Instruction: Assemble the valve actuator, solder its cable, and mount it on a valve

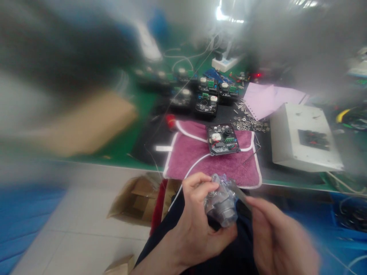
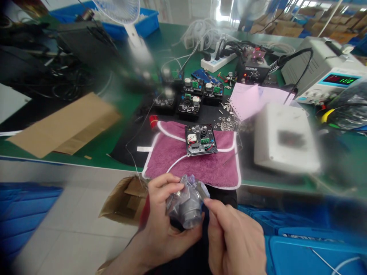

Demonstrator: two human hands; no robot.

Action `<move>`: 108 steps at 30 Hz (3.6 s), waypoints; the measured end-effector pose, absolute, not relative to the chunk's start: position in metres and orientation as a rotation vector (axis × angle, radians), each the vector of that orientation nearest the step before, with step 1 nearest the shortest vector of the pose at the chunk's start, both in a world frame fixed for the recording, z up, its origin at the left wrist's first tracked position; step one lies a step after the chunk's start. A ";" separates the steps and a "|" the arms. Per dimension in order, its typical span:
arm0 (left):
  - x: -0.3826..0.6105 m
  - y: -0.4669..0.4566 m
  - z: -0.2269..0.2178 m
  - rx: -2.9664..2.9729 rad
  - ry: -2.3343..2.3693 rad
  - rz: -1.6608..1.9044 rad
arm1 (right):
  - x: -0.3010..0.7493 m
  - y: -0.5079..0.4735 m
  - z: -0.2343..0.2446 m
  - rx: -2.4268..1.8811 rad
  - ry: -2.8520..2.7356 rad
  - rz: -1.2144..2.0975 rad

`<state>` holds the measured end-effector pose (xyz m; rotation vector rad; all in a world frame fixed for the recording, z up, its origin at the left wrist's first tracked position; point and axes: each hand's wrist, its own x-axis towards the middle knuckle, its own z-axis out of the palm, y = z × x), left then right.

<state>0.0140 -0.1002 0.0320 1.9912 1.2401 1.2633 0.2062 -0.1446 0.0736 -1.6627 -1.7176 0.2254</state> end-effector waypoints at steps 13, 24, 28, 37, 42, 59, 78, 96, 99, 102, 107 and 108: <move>0.002 -0.095 0.025 2.303 1.138 1.180 | 0.183 -0.118 0.064 -1.592 -1.688 0.079; -0.003 -0.097 0.024 1.800 1.181 1.293 | 0.229 -0.081 0.049 -1.750 -0.897 0.289; 0.002 -0.095 0.024 1.821 1.124 1.274 | 0.253 -0.057 0.020 -1.939 -1.213 0.262; 0.010 -0.098 0.037 1.703 1.124 1.211 | 0.237 -0.096 0.031 -2.056 -1.272 0.131; 0.020 -0.091 0.035 1.730 1.079 1.215 | 0.206 -0.132 0.029 -1.351 -1.033 1.204; 0.006 -0.044 0.065 2.061 1.013 1.026 | 0.182 -0.107 0.035 -1.220 -1.149 1.097; 0.011 -0.052 0.045 2.577 0.757 1.205 | 0.180 -0.103 0.019 -1.298 -0.925 1.164; 0.010 -0.049 0.051 2.071 1.006 1.254 | 0.181 -0.107 0.032 -1.358 -1.042 1.104; 0.010 -0.047 0.055 1.953 1.017 1.220 | 0.179 -0.107 0.036 -1.314 -1.025 1.144; 0.013 -0.046 0.061 1.854 1.053 1.109 | 0.177 -0.108 0.038 -1.306 -0.978 1.103; 0.012 -0.045 0.067 1.763 0.985 0.967 | 0.181 -0.110 0.037 -1.350 -1.053 1.057; 0.011 -0.045 0.067 1.759 0.967 0.962 | 0.182 -0.110 0.037 -1.363 -1.093 1.029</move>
